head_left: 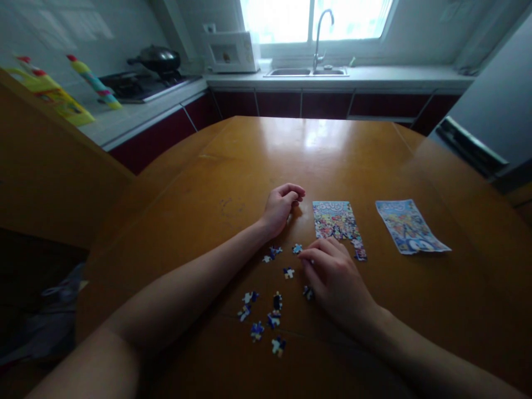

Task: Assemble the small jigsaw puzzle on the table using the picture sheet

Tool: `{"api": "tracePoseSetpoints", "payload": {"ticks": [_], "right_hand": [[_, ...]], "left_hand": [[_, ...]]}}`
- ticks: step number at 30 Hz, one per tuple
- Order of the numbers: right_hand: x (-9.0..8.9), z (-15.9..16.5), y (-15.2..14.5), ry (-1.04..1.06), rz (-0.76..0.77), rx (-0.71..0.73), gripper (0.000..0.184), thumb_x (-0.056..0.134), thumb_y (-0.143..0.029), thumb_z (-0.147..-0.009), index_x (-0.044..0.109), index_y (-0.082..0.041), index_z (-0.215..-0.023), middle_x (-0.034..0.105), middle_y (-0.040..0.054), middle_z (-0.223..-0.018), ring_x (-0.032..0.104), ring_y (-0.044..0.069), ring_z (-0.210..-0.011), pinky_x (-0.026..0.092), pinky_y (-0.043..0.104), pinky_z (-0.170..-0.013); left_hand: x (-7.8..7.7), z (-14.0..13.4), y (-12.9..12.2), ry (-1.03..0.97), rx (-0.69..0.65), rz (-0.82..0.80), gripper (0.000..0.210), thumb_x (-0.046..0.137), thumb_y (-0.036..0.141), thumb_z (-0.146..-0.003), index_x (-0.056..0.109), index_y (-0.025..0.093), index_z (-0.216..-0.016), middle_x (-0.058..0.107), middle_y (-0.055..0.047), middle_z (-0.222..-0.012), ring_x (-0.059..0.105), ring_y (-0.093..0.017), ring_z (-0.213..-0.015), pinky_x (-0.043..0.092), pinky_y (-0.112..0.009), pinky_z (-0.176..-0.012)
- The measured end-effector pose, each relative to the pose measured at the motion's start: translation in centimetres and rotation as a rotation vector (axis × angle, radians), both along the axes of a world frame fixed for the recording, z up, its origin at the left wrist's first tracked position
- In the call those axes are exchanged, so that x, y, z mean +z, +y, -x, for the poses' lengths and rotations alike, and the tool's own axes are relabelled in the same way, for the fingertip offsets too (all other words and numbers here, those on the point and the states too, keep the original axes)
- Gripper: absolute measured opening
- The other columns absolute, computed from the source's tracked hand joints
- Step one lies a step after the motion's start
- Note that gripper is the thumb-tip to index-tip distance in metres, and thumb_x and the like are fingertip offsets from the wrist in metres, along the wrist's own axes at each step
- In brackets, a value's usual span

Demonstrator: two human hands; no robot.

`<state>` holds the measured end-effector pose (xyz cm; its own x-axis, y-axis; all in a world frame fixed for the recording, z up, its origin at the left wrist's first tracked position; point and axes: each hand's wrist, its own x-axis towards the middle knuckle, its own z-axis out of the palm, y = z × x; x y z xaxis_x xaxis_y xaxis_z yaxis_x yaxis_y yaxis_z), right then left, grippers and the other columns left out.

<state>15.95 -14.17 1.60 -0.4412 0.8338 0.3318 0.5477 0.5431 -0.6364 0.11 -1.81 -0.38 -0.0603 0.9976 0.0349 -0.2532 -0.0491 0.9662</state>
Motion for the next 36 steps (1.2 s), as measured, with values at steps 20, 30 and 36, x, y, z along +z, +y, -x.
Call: {"api": "tracePoseSetpoints", "payload": {"ticks": [20,30,36], "right_hand": [[-0.25,-0.75,0.7,0.02,0.014,-0.053,0.019,0.051,-0.013,-0.09,0.069,-0.017,-0.098,0.065,0.0081,-0.092,0.055,0.024,-0.092,0.044,0.041,-0.086],[-0.12,-0.69,0.55,0.018,0.016,-0.036,0.018,0.052,-0.013,-0.089,0.069,-0.018,-0.094,0.065,0.0074,-0.089,0.055,0.023,-0.089,0.044,0.041,-0.085],[0.34,-0.49,0.2,0.007,0.023,0.016,0.017,0.053,-0.013,-0.09,0.069,-0.018,-0.094,0.064,0.0073,-0.09,0.053,0.022,-0.09,0.044,0.039,-0.084]], "left_hand": [[0.37,0.26,0.22,-0.172,-0.002,0.091,0.009,0.057,0.008,-0.068,0.065,0.013,-0.07,0.062,-0.003,-0.073,0.053,-0.008,-0.063,0.039,-0.019,-0.057],[0.32,0.22,0.27,-0.138,-0.007,0.083,0.01,0.056,0.007,-0.07,0.064,0.013,-0.071,0.061,-0.002,-0.073,0.051,-0.008,-0.064,0.039,-0.021,-0.058],[0.27,0.21,0.27,-0.126,-0.009,0.073,0.009,0.056,0.009,-0.069,0.064,0.013,-0.071,0.062,-0.003,-0.074,0.052,-0.008,-0.065,0.039,-0.02,-0.058]]}}
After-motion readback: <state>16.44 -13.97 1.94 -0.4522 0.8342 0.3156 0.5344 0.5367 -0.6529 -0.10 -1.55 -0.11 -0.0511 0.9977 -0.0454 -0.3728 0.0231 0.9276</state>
